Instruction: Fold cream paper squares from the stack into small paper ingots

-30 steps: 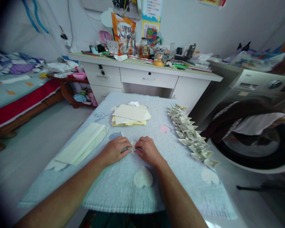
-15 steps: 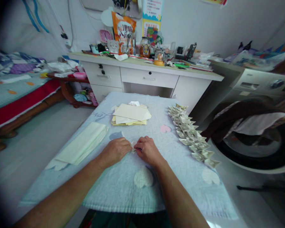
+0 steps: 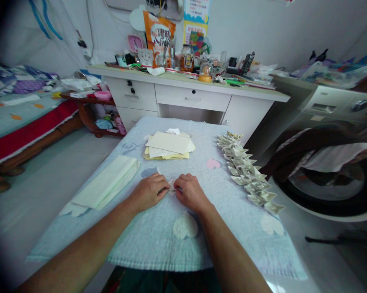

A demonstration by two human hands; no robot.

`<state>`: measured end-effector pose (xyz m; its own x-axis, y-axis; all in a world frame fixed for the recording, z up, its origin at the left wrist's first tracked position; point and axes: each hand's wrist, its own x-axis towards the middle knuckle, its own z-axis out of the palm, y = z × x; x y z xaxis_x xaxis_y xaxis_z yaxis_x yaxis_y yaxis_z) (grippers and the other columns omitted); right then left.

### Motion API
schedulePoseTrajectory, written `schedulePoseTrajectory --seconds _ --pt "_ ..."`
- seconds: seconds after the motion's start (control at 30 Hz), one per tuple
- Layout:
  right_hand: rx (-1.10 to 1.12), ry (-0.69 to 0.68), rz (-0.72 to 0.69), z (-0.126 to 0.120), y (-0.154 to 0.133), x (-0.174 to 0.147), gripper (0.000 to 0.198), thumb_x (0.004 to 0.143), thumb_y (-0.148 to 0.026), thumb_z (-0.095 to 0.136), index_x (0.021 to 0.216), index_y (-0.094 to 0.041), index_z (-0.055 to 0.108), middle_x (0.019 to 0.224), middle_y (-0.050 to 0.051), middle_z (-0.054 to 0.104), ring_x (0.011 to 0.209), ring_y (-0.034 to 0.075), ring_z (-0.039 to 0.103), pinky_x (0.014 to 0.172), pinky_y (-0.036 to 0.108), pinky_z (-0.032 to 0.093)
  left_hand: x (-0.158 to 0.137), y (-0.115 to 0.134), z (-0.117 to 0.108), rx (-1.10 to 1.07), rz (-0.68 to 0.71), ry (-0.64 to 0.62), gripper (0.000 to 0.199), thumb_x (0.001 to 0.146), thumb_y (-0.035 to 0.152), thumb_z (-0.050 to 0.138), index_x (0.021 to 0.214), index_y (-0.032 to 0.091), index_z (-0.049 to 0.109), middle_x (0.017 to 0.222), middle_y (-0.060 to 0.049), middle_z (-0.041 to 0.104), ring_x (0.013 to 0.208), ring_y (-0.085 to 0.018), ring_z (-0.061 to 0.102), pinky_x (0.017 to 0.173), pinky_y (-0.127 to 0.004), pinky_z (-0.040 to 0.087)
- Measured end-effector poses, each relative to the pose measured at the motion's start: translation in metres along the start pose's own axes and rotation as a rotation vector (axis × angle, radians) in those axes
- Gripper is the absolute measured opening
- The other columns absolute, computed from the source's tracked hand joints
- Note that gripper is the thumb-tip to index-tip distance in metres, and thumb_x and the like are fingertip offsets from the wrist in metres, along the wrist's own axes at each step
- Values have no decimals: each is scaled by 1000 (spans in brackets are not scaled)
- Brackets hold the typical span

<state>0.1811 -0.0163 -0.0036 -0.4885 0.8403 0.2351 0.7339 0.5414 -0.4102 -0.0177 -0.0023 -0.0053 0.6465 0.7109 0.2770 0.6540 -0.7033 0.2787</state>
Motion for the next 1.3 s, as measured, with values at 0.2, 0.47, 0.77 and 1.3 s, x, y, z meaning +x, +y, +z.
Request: schedulePoseTrajectory --seconds 0.2,0.47,0.77,1.3 --pt "-12 -1 22 3 -3 1 7 81 -14 61 83 -19 66 85 4 60 84 18 52 78 30 35 1 -3 2 -15 35 -10 19 89 20 50 81 17 67 79 -5 60 83 -18 55 74 -29 44" --pt "-26 -3 27 6 -1 4 11 87 -18 57 82 -19 67 81 4 60 80 17 51 76 30 34 1 -8 2 -123 -60 21 7 82 16 58 79 18 64 80 -3 59 86 -18 55 80 -30 44" --pt "37 10 89 6 1 1 6 81 -12 61 84 -18 62 85 3 57 84 17 48 76 29 32 3 -13 4 -177 -94 13 12 83 17 57 77 18 66 79 -3 59 86 -18 54 79 -31 43" --pt "75 -7 137 -2 5 0 4 84 -17 63 83 -20 65 87 3 57 88 18 46 78 31 31 8 -7 9 -216 -143 23 13 82 21 60 71 17 63 75 -2 60 81 -17 55 75 -29 42"
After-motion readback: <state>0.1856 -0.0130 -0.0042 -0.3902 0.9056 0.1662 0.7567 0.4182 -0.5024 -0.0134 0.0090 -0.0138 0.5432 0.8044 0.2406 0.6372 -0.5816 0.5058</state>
